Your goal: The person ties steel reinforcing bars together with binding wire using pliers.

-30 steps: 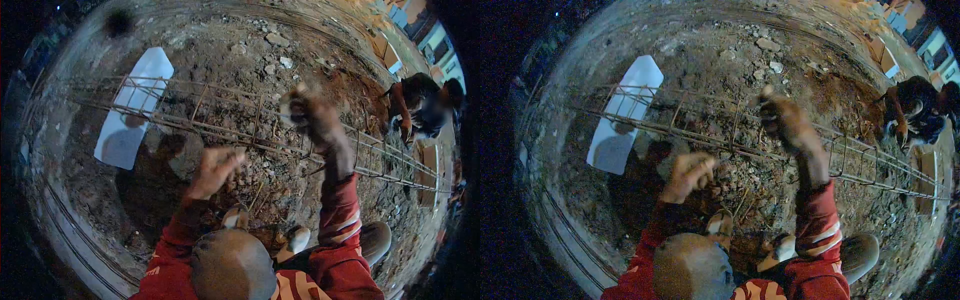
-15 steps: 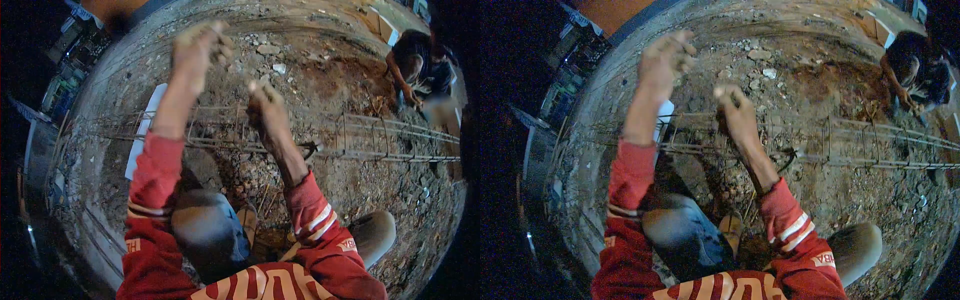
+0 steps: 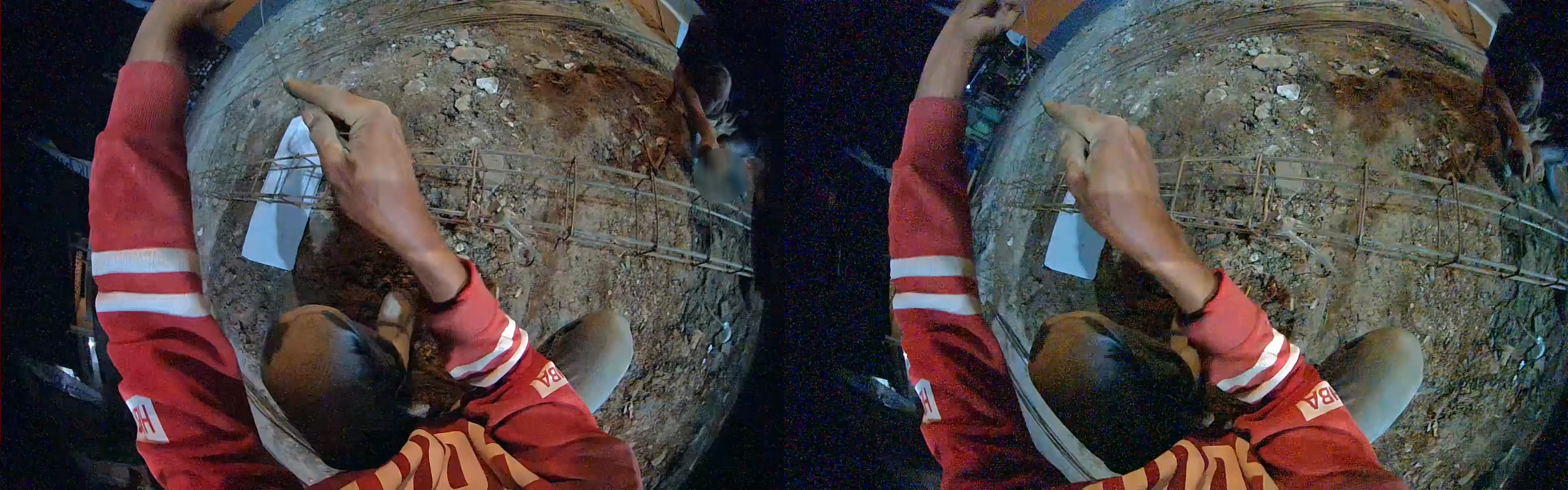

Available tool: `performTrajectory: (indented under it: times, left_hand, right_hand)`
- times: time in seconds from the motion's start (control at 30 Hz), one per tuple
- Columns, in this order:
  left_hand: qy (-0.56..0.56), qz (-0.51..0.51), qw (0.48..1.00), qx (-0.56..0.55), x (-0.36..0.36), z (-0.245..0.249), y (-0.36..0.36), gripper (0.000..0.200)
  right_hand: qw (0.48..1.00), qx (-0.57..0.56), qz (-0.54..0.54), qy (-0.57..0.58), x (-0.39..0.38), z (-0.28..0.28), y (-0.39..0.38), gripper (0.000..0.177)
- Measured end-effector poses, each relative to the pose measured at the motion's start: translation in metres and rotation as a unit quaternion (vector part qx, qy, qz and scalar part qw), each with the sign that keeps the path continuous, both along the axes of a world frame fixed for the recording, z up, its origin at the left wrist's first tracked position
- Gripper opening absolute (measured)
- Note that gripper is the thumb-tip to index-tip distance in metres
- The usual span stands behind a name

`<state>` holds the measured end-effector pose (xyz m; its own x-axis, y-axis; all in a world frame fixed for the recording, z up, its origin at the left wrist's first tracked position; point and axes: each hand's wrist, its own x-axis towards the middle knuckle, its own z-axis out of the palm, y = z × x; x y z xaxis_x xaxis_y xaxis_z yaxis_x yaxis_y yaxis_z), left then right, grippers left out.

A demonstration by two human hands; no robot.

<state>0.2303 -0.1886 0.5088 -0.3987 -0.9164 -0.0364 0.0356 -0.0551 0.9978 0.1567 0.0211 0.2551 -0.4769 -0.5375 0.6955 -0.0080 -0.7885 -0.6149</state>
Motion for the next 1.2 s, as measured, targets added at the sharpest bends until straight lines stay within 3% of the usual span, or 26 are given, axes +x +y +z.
performTrajectory:
  times: [0.07, 0.17, 0.2, 0.27, 0.33, 0.4, 0.47, 0.53, 0.6, 0.63, 0.73, 0.8, 0.83, 0.87, 0.9, 0.93, 1.03, 1.07, 1.1, 1.17, 1.2]
  left_hand:
    - [0.024, 0.016, 0.999, 0.014, 0.032, -0.003, -0.028, 0.015]
    - [0.114, -0.029, 0.991, 0.069, 0.125, -0.025, -0.117, 0.023]
    - [0.128, 0.021, 0.991, 0.019, 0.107, -0.057, -0.075, 0.025]
    - [0.149, -0.217, 0.965, 0.004, 0.082, -0.111, -0.023, 0.026]
    - [0.183, -0.231, 0.954, 0.059, 0.084, -0.147, -0.037, 0.027]
    - [0.205, -0.115, 0.972, 0.004, 0.067, -0.197, -0.011, 0.020]
    - [0.235, -0.109, 0.966, 0.027, 0.063, -0.251, -0.005, 0.020]
    - [0.245, 0.002, 0.963, 0.115, 0.039, -0.288, 0.034, 0.018]
    - [0.185, -0.064, 0.979, 0.057, 0.033, -0.327, 0.050, 0.018]
    - [0.163, 0.000, 0.972, 0.170, 0.029, -0.334, 0.065, 0.021]
    - [0.195, -0.070, 0.960, 0.186, 0.047, -0.380, 0.044, 0.016]
    - [-0.075, -0.133, 0.983, 0.102, 0.072, -0.380, 0.026, 0.018]
    - [-0.062, -0.133, 0.983, 0.108, 0.081, -0.379, 0.021, 0.018]
    - [-0.245, -0.116, 0.957, -0.106, 0.089, -0.376, 0.017, 0.022]
    - [-0.410, -0.089, 0.853, -0.311, 0.097, -0.376, 0.013, 0.026]
    - [-0.413, -0.023, 0.826, -0.382, 0.101, -0.389, 0.002, 0.031]
    - [-0.395, -0.085, 0.828, -0.389, 0.101, -0.401, -0.037, 0.027]
    - [-0.414, -0.096, 0.824, -0.375, 0.097, -0.411, -0.045, 0.033]
    - [-0.410, -0.094, 0.827, -0.372, 0.088, -0.418, -0.053, 0.033]
    - [-0.508, -0.285, 0.771, -0.257, 0.062, -0.426, -0.069, 0.040]
    - [-0.505, -0.284, 0.775, -0.255, 0.053, -0.442, -0.080, 0.040]
  right_hand:
    - [0.989, 0.078, 0.045, 0.118, -0.017, -0.003, 0.008, 0.026]
    - [0.975, 0.090, -0.022, 0.201, -0.055, -0.001, 0.006, 0.028]
    - [0.975, 0.091, -0.029, 0.201, -0.068, -0.010, 0.004, 0.028]
    - [0.957, 0.140, -0.035, 0.252, -0.095, -0.026, 0.007, 0.028]
    - [0.923, 0.245, 0.014, 0.297, -0.122, -0.034, 0.017, 0.028]
    - [0.898, 0.310, 0.046, 0.309, -0.129, -0.041, 0.017, 0.029]
    - [0.891, 0.344, 0.133, 0.266, -0.123, -0.048, 0.008, 0.031]
    - [0.914, 0.321, 0.083, 0.233, -0.089, -0.054, -0.004, 0.039]
    - [0.925, 0.302, 0.025, 0.230, -0.058, -0.074, -0.029, 0.043]
    - [0.908, 0.339, 0.000, 0.245, -0.046, -0.066, -0.029, 0.037]
    - [0.840, 0.420, -0.091, 0.330, -0.027, -0.080, -0.047, 0.028]
    - [0.804, 0.394, -0.154, 0.417, -0.020, -0.101, -0.058, 0.018]
    - [0.797, 0.397, -0.154, 0.428, -0.015, -0.105, -0.060, 0.018]
    - [0.756, 0.401, -0.162, 0.491, -0.008, -0.106, -0.060, 0.014]
    - [0.712, 0.402, -0.169, 0.549, -0.001, -0.106, -0.060, 0.012]
    - [0.690, 0.429, -0.144, 0.564, 0.006, -0.102, -0.063, 0.007]
    - [0.671, 0.401, -0.202, 0.590, 0.020, -0.137, -0.069, 0.007]
    - [0.629, 0.365, -0.225, 0.648, 0.007, -0.184, -0.074, 0.046]
    - [0.625, 0.365, -0.224, 0.653, 0.010, -0.192, -0.077, 0.046]
    - [0.598, 0.396, -0.260, 0.646, 0.016, -0.202, -0.085, 0.052]
    - [0.612, 0.403, -0.259, 0.629, 0.017, -0.213, -0.090, 0.059]
